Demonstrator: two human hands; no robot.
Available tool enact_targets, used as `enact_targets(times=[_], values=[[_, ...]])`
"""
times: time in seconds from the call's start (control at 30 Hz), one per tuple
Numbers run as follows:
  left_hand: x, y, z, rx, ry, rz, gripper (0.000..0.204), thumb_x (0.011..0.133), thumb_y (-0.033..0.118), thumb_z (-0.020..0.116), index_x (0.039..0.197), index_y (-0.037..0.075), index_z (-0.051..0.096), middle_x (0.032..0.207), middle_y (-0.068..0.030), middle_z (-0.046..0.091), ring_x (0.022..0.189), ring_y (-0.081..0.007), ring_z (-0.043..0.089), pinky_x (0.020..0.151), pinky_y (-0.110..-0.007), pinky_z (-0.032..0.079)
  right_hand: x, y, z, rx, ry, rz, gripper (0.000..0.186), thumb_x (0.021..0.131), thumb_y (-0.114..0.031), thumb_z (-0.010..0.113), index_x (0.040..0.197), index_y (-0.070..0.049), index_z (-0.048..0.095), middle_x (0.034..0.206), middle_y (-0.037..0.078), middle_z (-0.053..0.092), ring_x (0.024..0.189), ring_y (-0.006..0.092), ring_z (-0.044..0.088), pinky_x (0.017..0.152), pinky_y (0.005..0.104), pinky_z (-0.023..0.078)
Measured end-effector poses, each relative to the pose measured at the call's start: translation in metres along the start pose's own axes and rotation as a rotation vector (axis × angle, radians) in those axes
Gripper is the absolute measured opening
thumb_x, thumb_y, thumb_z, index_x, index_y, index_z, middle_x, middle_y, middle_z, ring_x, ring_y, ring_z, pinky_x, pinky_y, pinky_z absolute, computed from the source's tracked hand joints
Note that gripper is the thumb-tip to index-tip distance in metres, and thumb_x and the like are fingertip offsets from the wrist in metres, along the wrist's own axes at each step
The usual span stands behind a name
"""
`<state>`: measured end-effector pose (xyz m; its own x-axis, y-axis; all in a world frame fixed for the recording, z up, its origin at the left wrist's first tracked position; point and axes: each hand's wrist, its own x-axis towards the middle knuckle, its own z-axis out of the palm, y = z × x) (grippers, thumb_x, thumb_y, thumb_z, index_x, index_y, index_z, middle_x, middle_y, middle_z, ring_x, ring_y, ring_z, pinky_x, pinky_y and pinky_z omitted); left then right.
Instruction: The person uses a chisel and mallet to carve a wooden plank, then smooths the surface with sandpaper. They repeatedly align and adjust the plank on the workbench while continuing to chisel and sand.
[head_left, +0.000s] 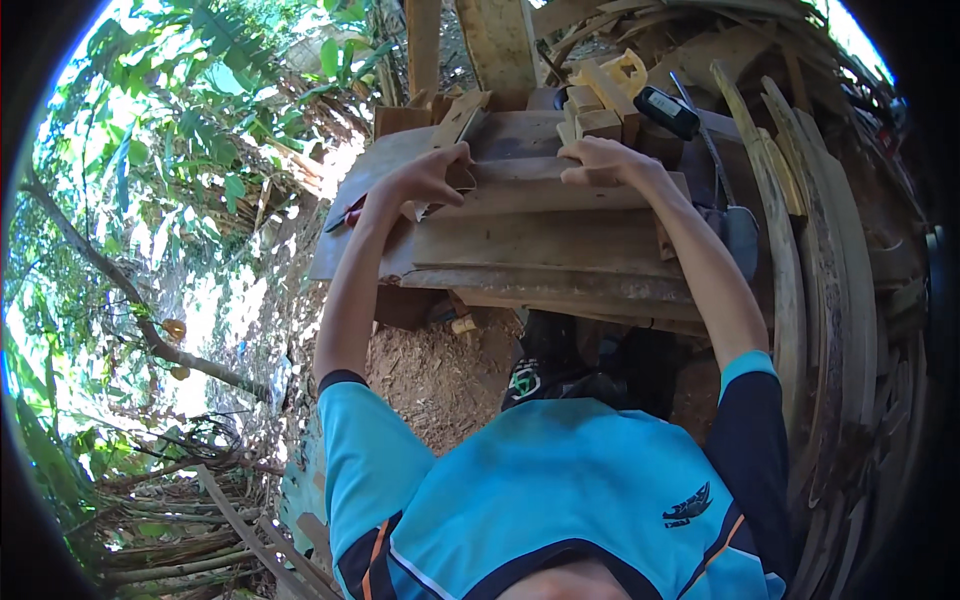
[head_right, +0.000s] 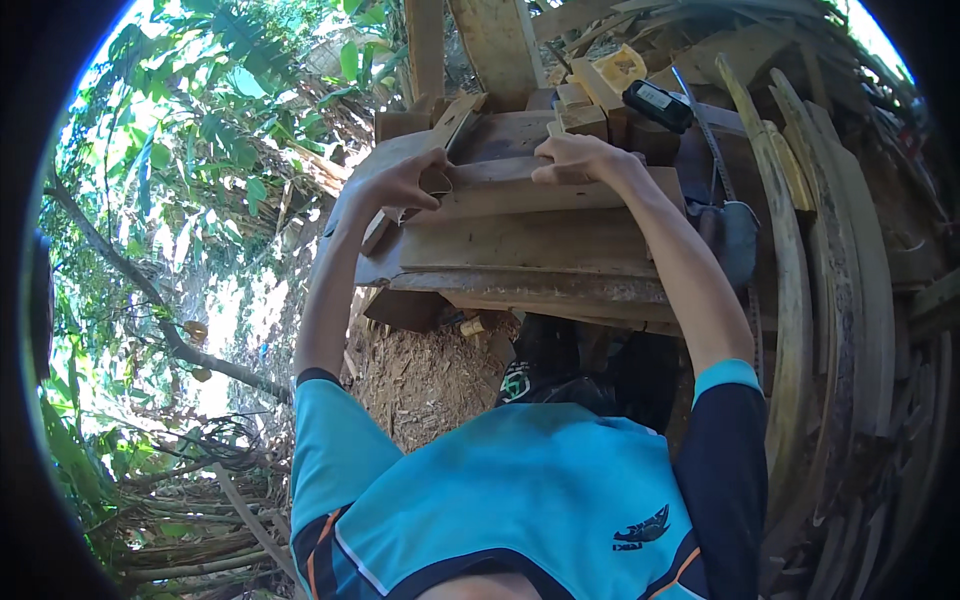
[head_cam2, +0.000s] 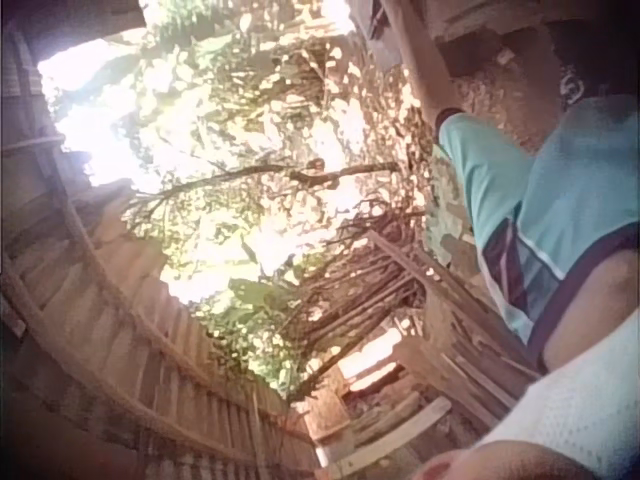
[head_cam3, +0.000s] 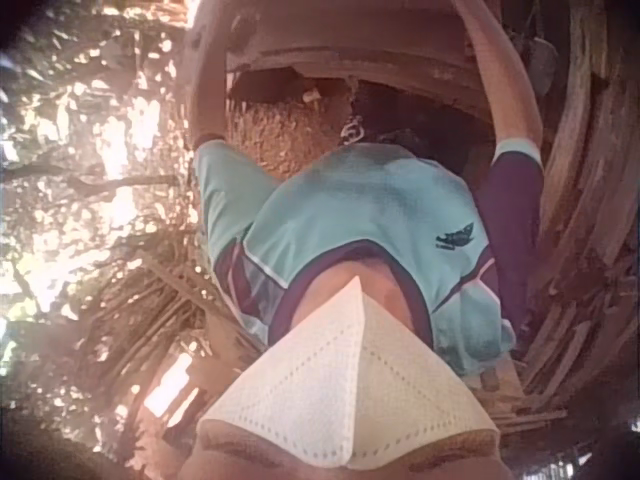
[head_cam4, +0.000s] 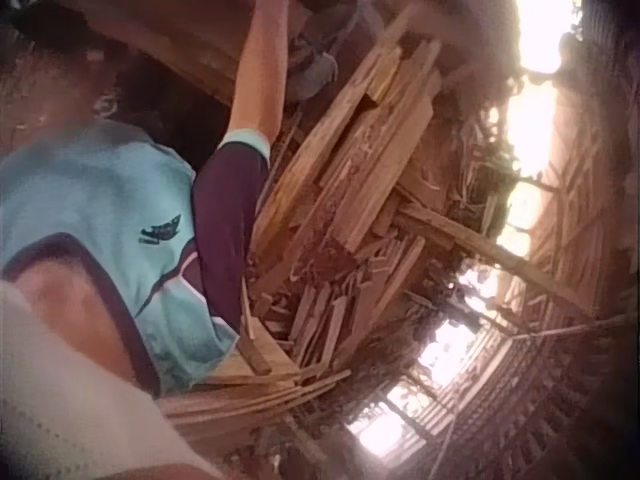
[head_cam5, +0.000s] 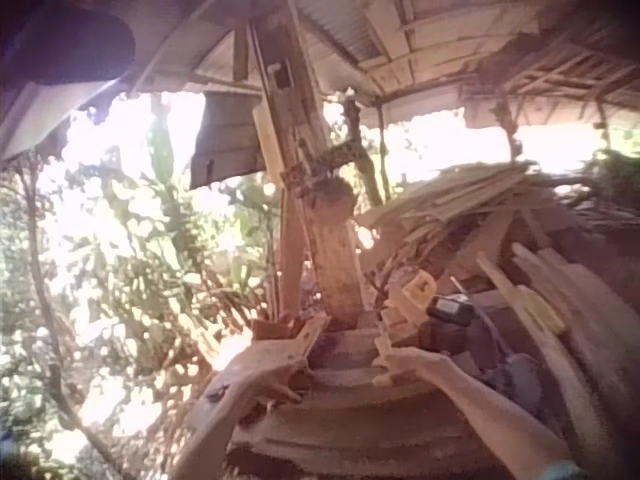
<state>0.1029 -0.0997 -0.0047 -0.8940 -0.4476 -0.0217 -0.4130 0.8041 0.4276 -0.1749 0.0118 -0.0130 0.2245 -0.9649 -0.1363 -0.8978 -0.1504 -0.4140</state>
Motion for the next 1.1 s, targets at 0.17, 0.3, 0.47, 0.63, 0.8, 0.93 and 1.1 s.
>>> enact_targets(times=[0.17,0.3,0.47,0.63,0.8,0.93,1.1], values=[[0.009,0.001,0.013,0.122,0.111,0.043,0.058,0.058,0.020,0.073,0.107,0.007,0.046,0.095,-0.0146,0.057,0.095,-0.0303,0.055,0.084,-0.036,0.041,-0.003,0.009,-0.001,-0.020,0.043,-0.011,0.049,0.076,-0.040,0.054,0.111,-0.005,0.057,0.112,0.020,0.057,0.107,0.0354,0.053,0.091,0.0409,0.041],[0.006,0.002,0.018,-0.070,0.185,0.014,0.052,0.061,0.022,0.072,0.106,0.009,0.050,0.095,-0.0127,0.060,0.091,-0.0258,0.057,0.082,-0.034,0.042,-0.006,0.006,0.002,-0.063,0.122,-0.025,0.049,0.075,-0.041,0.055,0.109,-0.006,0.058,0.109,0.021,0.059,0.105,0.0342,0.054,0.091,0.0416,0.042],[-0.005,0.001,0.020,-0.330,0.195,-0.130,0.041,0.068,0.024,0.066,0.104,0.008,0.055,0.094,-0.0125,0.061,0.090,-0.0240,0.058,0.081,-0.032,0.043,-0.024,-0.026,0.008,-0.195,0.087,0.070,0.055,0.071,-0.038,0.063,0.113,-0.003,0.056,0.109,0.020,0.059,0.104,0.0334,0.055,0.088,0.0398,0.044],[-0.021,0.029,0.029,-0.157,0.127,0.052,0.037,0.075,0.029,0.059,0.105,0.007,0.058,0.096,-0.0098,0.061,0.091,-0.0198,0.057,0.081,-0.030,0.042,-0.063,-0.040,0.059,-0.229,0.259,-0.012,0.053,0.072,-0.036,0.066,0.115,-0.007,0.055,0.113,0.020,0.057,0.104,0.0319,0.056,0.089,0.0382,0.045],[-0.037,0.022,0.074,-0.411,0.233,-0.156,0.033,0.084,0.030,0.048,0.107,0.009,0.059,0.096,-0.0101,0.059,0.096,-0.0240,0.054,0.088,-0.035,0.038,-0.074,-0.022,0.128,-0.667,0.698,-0.181,0.048,0.083,-0.035,0.057,0.123,-0.010,0.050,0.116,0.022,0.055,0.105,0.0370,0.056,0.091,0.0432,0.044],[-0.030,0.027,0.091,-0.030,0.449,-0.222,0.034,0.091,0.036,0.041,0.108,0.015,0.061,0.113,-0.0063,0.054,0.115,-0.0248,0.043,0.097,-0.041,0.025,-0.081,-0.030,0.126,-0.531,0.658,-0.138,0.045,0.085,-0.034,0.054,0.123,-0.010,0.050,0.124,0.020,0.050,0.116,0.0338,0.048,0.100,0.0432,0.036],[0.001,0.028,0.112,0.277,0.386,-0.353,0.044,0.092,0.043,0.036,0.126,0.020,0.049,0.133,-0.0069,0.044,0.129,-0.0253,0.031,0.105,-0.044,0.014,-0.102,-0.027,0.120,-0.216,0.624,-0.108,0.044,0.086,-0.034,0.053,0.122,-0.010,0.052,0.129,0.017,0.047,0.121,0.0292,0.042,0.105,0.0433,0.027]])
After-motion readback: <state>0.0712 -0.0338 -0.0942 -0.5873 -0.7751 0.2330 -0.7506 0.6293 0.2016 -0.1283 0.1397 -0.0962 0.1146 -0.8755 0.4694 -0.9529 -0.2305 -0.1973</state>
